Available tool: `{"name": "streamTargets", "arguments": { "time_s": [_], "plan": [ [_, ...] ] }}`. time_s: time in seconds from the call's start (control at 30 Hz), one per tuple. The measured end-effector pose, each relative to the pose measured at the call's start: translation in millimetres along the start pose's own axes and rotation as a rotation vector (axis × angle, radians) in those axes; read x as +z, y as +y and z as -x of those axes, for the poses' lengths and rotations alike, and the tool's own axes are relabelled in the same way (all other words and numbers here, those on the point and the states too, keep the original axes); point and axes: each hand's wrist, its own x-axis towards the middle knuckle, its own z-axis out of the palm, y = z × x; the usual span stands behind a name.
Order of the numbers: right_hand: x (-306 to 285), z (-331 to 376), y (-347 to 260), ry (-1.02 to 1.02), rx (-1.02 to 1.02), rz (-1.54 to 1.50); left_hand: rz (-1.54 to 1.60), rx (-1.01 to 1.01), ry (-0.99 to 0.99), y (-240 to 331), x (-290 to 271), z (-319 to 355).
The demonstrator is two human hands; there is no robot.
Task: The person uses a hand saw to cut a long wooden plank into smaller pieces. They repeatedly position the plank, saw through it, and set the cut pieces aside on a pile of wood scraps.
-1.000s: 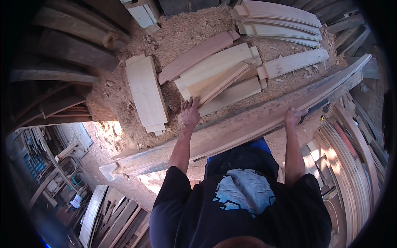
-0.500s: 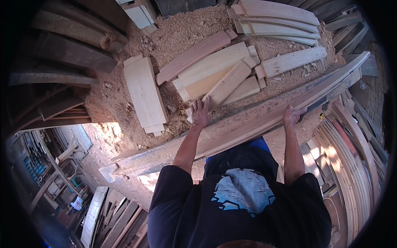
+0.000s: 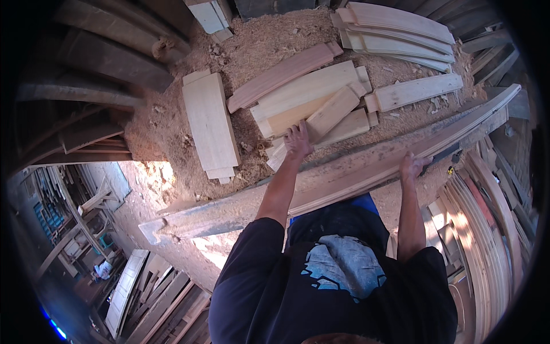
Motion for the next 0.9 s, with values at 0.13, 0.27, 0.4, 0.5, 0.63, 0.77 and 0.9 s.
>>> {"name": "streamTargets", "arguments": {
  "time_s": [0.13, 0.27, 0.4, 0.5, 0.63, 0.77, 0.9],
  "plan": [
    [2.2, -1.7, 4.7, 0.030, 0.017, -0.034, -0.036, 0.014, -0.053, 5.8, -24.0, 3.7],
    [-5.9, 2.2, -12.3, -0.027, 0.096, 0.126, 0.049, 0.020, -0.046, 0.3, -48.2, 18.6],
    [2.6, -5.8, 2.4, 0.022, 0.061, 0.117, 0.113, 0.039, -0.020, -18.1, -67.0, 46.9],
    [7.5, -11.3, 9.2, 0.031, 0.080, 0.127, 0.162, 0.019, 0.061, -31.7, -74.5, 69.3],
    [0.1, -1.5, -8.1, 0.000, 0.133, 0.183, 0.220, -0.091, 0.206, -52.2, -85.8, 93.9],
    [0.5, -4.4, -5.2, -0.049, 0.101, 0.175, 0.265, -0.151, 0.380, -97.6, -90.2, 97.0],
    [-2.3, -0.4, -4.3, -0.050, 0.119, 0.173, 0.316, -0.314, 0.433, -128.3, -110.8, 97.7]
  ]
}}
